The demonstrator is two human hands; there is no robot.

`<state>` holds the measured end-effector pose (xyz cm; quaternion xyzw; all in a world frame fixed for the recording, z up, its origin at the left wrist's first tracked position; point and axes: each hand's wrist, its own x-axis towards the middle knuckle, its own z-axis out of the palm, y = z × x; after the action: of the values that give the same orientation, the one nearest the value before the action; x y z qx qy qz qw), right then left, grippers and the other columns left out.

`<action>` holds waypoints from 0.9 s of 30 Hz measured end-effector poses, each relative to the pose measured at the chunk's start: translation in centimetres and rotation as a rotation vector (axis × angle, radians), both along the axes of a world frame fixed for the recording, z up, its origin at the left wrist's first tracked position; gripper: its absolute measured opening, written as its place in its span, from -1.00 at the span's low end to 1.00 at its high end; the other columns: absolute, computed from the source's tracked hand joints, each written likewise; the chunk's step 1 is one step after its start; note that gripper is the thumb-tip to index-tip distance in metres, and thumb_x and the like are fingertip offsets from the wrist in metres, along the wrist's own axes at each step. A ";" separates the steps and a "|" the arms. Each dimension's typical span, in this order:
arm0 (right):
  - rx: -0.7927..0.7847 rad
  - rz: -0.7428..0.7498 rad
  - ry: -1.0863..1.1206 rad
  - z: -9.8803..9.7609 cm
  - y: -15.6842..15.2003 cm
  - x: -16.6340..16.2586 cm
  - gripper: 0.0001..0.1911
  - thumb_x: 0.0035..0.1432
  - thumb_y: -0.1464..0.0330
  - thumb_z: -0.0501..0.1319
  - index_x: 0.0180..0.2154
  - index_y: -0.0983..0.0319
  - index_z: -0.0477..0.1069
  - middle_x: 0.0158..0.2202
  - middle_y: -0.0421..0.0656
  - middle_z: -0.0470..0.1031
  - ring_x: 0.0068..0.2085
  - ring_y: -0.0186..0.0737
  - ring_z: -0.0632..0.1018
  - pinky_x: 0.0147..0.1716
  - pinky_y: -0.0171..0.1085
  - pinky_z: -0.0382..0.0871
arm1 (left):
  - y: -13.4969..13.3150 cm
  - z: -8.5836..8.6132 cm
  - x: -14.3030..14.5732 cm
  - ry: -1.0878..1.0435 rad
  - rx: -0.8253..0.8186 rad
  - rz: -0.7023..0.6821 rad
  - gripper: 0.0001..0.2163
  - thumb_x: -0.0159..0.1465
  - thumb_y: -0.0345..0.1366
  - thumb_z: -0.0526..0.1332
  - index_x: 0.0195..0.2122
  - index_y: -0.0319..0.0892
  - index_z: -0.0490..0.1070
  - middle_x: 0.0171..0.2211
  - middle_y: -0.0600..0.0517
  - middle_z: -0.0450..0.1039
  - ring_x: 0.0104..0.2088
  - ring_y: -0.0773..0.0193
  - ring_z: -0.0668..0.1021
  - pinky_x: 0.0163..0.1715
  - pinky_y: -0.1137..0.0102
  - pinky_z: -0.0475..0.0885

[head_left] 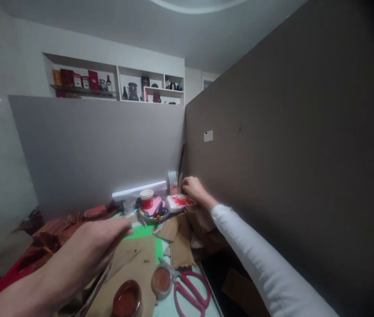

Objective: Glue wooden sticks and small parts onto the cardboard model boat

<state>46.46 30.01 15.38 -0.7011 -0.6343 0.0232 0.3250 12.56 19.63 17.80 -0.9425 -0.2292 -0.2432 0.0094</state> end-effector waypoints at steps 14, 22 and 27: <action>-0.141 -0.012 0.010 -1.5 6.9 1.5 -0.67 0.32 0.26 0.24 0.05 0.24 0.40 0.03 -0.06 0.46 -0.05 -0.10 0.56 -0.11 -0.07 0.51 | 4.8 1.6 2.9 -0.007 0.099 0.096 -0.82 0.30 -0.48 -0.05 -0.40 -0.16 0.25 -0.40 0.05 0.28 -0.43 0.28 0.39 -0.43 0.41 0.28; -0.162 -0.034 0.012 -3.5 9.5 0.5 -0.67 0.31 0.26 0.25 0.05 0.24 0.40 0.03 -0.06 0.47 -0.06 -0.11 0.56 -0.11 -0.08 0.51 | 7.8 1.2 2.9 -0.114 -0.044 0.155 -0.76 0.37 -0.25 0.03 -0.32 -0.19 0.45 -0.42 0.03 0.45 -0.43 0.27 0.44 -0.40 0.39 0.31; -0.135 -0.142 0.048 -4.4 10.0 1.7 -0.68 0.32 0.26 0.24 0.04 0.24 0.40 0.02 -0.05 0.47 -0.06 -0.11 0.56 -0.11 -0.08 0.51 | 9.9 1.0 3.1 -0.136 -0.143 0.232 -0.73 0.31 -0.16 0.08 -0.39 -0.17 0.48 -0.55 0.05 0.42 -0.53 0.27 0.42 -0.51 0.41 0.28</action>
<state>48.19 40.05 11.01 -0.7639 -0.5719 0.0598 0.2929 15.71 29.54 18.76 -0.8893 -0.3535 -0.2866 -0.0453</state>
